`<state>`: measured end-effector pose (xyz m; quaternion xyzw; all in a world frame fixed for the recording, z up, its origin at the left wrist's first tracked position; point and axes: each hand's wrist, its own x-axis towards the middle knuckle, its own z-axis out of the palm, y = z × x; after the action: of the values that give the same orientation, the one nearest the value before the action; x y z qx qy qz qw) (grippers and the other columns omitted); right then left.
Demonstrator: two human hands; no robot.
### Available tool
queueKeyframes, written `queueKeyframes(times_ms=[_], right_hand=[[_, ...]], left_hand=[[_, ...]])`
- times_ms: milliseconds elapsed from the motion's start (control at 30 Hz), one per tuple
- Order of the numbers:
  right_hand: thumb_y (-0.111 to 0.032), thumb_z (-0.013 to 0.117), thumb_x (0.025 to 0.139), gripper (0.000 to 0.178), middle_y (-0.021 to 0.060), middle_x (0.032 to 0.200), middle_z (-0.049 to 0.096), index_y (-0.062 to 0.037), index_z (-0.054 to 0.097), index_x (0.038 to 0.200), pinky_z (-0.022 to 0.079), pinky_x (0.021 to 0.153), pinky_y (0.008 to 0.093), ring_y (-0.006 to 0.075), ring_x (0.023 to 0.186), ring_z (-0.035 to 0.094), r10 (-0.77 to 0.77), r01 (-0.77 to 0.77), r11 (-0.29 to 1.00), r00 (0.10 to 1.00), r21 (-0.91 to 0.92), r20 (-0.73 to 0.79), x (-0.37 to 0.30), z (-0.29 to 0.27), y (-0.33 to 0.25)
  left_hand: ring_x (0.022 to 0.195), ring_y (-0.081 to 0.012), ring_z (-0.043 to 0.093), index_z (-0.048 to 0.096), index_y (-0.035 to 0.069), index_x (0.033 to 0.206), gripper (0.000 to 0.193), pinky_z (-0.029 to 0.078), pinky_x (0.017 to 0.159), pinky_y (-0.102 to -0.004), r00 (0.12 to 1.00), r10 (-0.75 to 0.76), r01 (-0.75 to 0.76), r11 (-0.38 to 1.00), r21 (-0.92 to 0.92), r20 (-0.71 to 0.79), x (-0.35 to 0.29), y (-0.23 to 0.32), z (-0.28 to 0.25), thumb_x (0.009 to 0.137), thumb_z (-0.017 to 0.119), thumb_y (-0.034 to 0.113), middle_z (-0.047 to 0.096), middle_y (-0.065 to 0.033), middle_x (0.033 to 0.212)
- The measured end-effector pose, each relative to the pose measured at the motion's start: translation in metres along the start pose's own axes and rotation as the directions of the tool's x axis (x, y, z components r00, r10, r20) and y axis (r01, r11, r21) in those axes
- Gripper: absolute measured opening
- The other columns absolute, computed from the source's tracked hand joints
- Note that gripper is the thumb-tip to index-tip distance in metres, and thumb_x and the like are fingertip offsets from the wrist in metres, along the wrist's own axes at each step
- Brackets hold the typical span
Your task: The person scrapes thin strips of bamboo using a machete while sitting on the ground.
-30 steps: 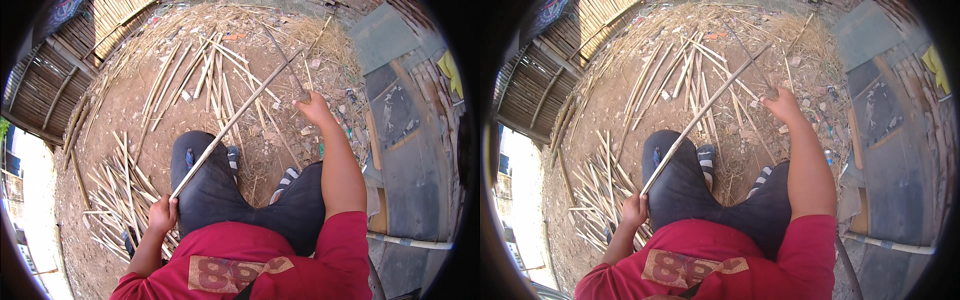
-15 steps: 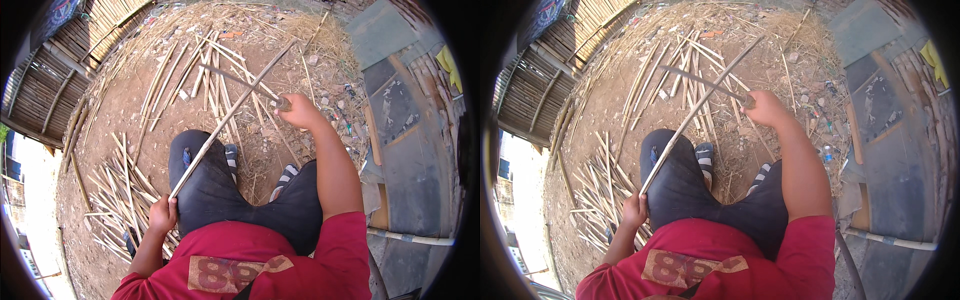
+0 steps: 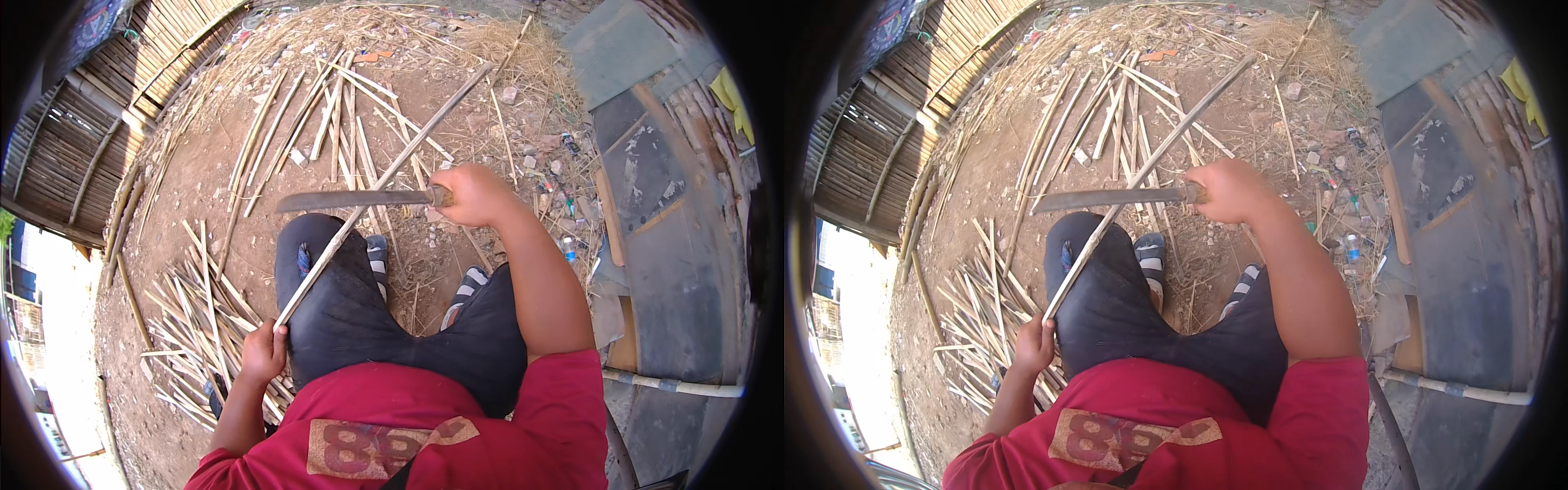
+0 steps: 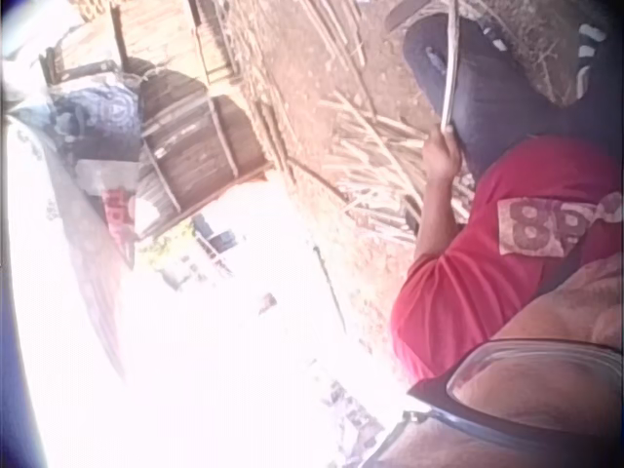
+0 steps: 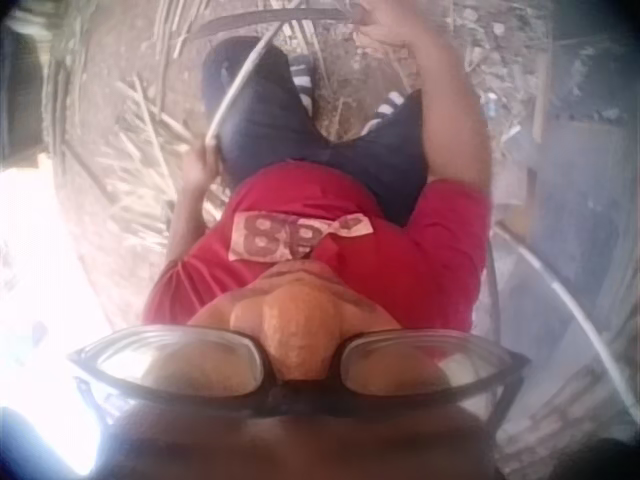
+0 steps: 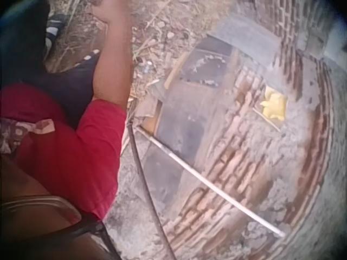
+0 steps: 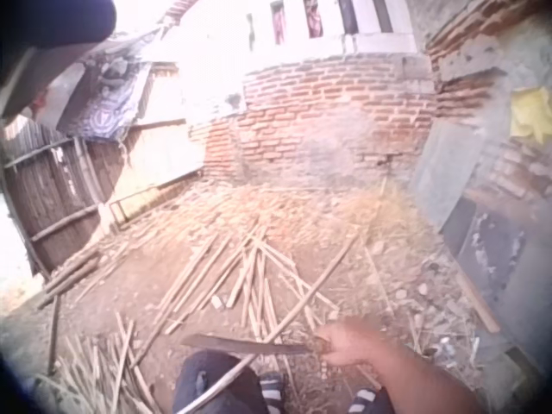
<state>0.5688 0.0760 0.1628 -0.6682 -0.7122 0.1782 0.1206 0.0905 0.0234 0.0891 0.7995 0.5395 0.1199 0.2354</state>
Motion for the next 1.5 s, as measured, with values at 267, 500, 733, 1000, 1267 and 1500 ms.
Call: queueKeyframes(times_ms=[267,500,733,1000,1267,1500], right_hand=[[-0.031,0.075,0.085,0.046,0.0206,0.100,0.072,-0.0054,0.067,0.122,0.054,0.086,0.0444,0.0382,0.093,0.070,0.337,-0.223,0.913,0.884,0.342,-0.325,0.002,0.006,0.060],[-0.030,0.078,0.083,0.031,0.0206,0.084,0.070,-0.0060,0.070,0.101,0.053,0.077,0.0443,0.0377,0.083,0.070,-0.159,0.158,0.984,0.987,-0.083,-0.008,-0.007,0.006,-0.010],[-0.032,0.078,0.083,0.042,0.0163,0.092,0.072,-0.0031,0.068,0.112,0.053,0.082,0.0421,0.0321,0.090,0.070,0.315,-0.238,0.919,0.922,0.313,-0.225,0.009,0.010,0.080],[-0.029,0.077,0.081,0.041,0.0215,0.093,0.072,-0.0075,0.069,0.115,0.055,0.083,0.0444,0.0380,0.093,0.070,-0.048,0.051,0.999,0.988,0.013,-0.146,-0.002,0.014,0.010],[-0.027,0.078,0.083,0.038,0.0160,0.085,0.070,-0.0046,0.070,0.112,0.052,0.077,0.0429,0.0297,0.083,0.070,0.296,-0.216,0.916,0.933,0.338,-0.205,0.005,0.002,0.063],[-0.028,0.076,0.084,0.043,0.0220,0.096,0.072,-0.0037,0.068,0.119,0.054,0.084,0.0454,0.0364,0.093,0.071,0.212,-0.162,0.952,0.961,0.260,-0.178,-0.003,-0.002,0.028]], left_hand=[[0.070,-0.0525,0.058,0.052,0.000,0.084,0.038,0.045,0.063,-0.0538,1.000,-0.016,0.016,1.000,0.009,-0.003,0.002,0.006,-0.004,0.104,0.051,0.032,0.057,-0.0286,0.069],[0.069,-0.0518,0.057,0.052,-0.001,0.084,0.037,0.044,0.062,-0.0528,1.000,0.003,-0.002,0.999,-0.046,0.020,0.002,-0.004,0.002,0.104,0.051,0.030,0.057,-0.0282,0.068],[0.067,-0.0508,0.057,0.051,-0.001,0.084,0.039,0.044,0.061,-0.0516,1.000,0.005,-0.004,0.998,-0.058,0.011,0.005,-0.006,0.004,0.105,0.050,0.032,0.056,-0.0274,0.067],[0.065,-0.0476,0.057,0.053,0.000,0.085,0.041,0.045,0.062,-0.0486,0.998,-0.012,0.023,0.988,-0.156,0.068,0.005,-0.007,0.002,0.106,0.049,0.035,0.056,-0.0257,0.067],[0.065,-0.0487,0.056,0.054,0.000,0.084,0.041,0.045,0.061,-0.0499,1.000,-0.002,0.003,0.998,-0.060,0.023,0.006,-0.009,0.002,0.105,0.050,0.035,0.056,-0.0267,0.066],[0.066,-0.0490,0.058,0.053,-0.001,0.084,0.044,0.045,0.062,-0.0500,0.998,-0.023,0.030,0.991,-0.128,0.058,0.005,-0.003,0.000,0.106,0.048,0.037,0.058,-0.0264,0.068]])
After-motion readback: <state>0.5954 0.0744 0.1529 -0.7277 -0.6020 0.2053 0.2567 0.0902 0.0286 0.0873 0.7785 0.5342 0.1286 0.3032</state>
